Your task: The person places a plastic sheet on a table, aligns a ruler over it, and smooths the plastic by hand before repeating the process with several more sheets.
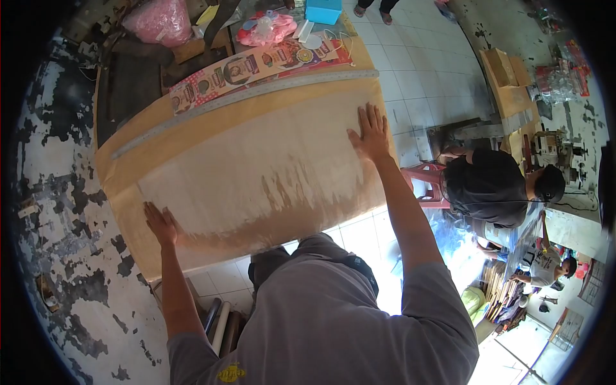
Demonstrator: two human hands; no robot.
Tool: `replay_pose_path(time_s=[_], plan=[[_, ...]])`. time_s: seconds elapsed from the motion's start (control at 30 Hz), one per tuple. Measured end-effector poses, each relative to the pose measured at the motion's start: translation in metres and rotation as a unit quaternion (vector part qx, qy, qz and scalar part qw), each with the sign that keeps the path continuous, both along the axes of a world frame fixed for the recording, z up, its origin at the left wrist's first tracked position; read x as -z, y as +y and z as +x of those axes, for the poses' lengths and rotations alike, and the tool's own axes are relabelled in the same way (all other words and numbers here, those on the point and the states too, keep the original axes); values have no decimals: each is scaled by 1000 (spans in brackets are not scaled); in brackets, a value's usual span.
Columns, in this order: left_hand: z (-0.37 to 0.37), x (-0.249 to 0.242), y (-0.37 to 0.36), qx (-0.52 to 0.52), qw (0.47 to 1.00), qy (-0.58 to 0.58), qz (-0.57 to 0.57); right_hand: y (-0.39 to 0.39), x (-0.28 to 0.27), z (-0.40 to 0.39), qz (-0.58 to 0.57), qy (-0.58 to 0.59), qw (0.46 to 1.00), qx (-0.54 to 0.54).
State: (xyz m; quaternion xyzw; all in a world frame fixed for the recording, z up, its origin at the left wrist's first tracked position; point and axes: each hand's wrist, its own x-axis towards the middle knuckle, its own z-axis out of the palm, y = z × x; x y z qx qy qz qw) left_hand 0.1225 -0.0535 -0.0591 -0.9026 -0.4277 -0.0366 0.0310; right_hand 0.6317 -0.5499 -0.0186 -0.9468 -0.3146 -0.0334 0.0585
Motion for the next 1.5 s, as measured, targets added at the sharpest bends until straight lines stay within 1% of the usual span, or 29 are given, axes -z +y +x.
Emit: replay_pose_path(time_s=[0.1, 0.17, 0.27, 0.37, 0.5, 0.57, 0.67, 0.77, 0.8, 0.83, 0.87, 0.9, 0.93, 0.97, 1.0, 1.03, 1.1, 1.2, 1.3, 1.33, 1.37, 1.43, 1.5], plan=[[-2, -1, 1, 4, 1000, -17, -7, -2, -4, 2, 5, 27, 1000, -2], [-3, -2, 4, 25, 999, -32, -1, -2, -6, 5, 2, 39, 999, -6], [-3, -3, 5, 42, 998, -55, -3, -1, -5, 8, 10, -21, 1000, -11], [-2, -5, 3, 47, 996, -70, -3, -3, -10, 15, 14, -8, 1000, -22], [2, -10, 1, 51, 997, -62, 2, -3, -10, 37, 30, 31, 999, 4], [2, -10, 2, 53, 996, -65, 1, 0, -6, 47, 39, 24, 999, 0], [1, -7, 4, 61, 995, -79, -4, 4, -1, 59, 60, -59, 996, -35], [-6, 7, 10, 86, 992, -93, -2, 15, 11, 87, -71, -120, 990, -12], [-15, 16, 15, 89, 992, -93, 8, 27, 14, 92, -70, -125, 990, 8], [-29, 35, 19, 58, 984, -155, -67, 50, 13, 96, -64, -125, 990, 21], [-31, 34, 23, 63, 990, -113, -53, 78, -4, 90, 28, -106, 991, -82], [-29, 28, 22, 65, 991, -110, -32, 107, -22, 84, 122, -85, 972, -183], [-26, 29, 23, 58, 993, -105, -10, 131, -19, 79, 135, -53, 962, -233], [-16, 13, 17, 53, 992, -118, -12, 149, -13, 76, 143, -25, 949, -280], [-3, -5, 8, 23, 989, -144, -31, 158, -6, 77, 134, 27, 952, -273], [1, -6, 8, 7, 984, -173, -42, 164, -1, 80, 121, 76, 955, -261], [9, -7, 6, -36, 982, -179, -47, 173, -2, 84, 111, 54, 967, -222], [17, -11, 1, -67, 983, -169, -33, 175, -12, 93, 64, 40, 967, -243], [17, -8, 4, -84, 982, -163, -50, 177, -15, 102, 41, 107, 951, -287], [16, -8, 5, -84, 982, -163, -54, 176, -15, 105, 63, 200, 940, -268], [16, -9, 5, -85, 981, -163, -57, 175, -20, 99, 129, 276, 923, -236], [19, -12, 8, -88, 986, -131, -53, 166, -35, 80, 253, 421, 855, -166], [26, -19, 9, -105, 988, -102, -56, 156, -56, 64, 288, 418, 848, -153]])
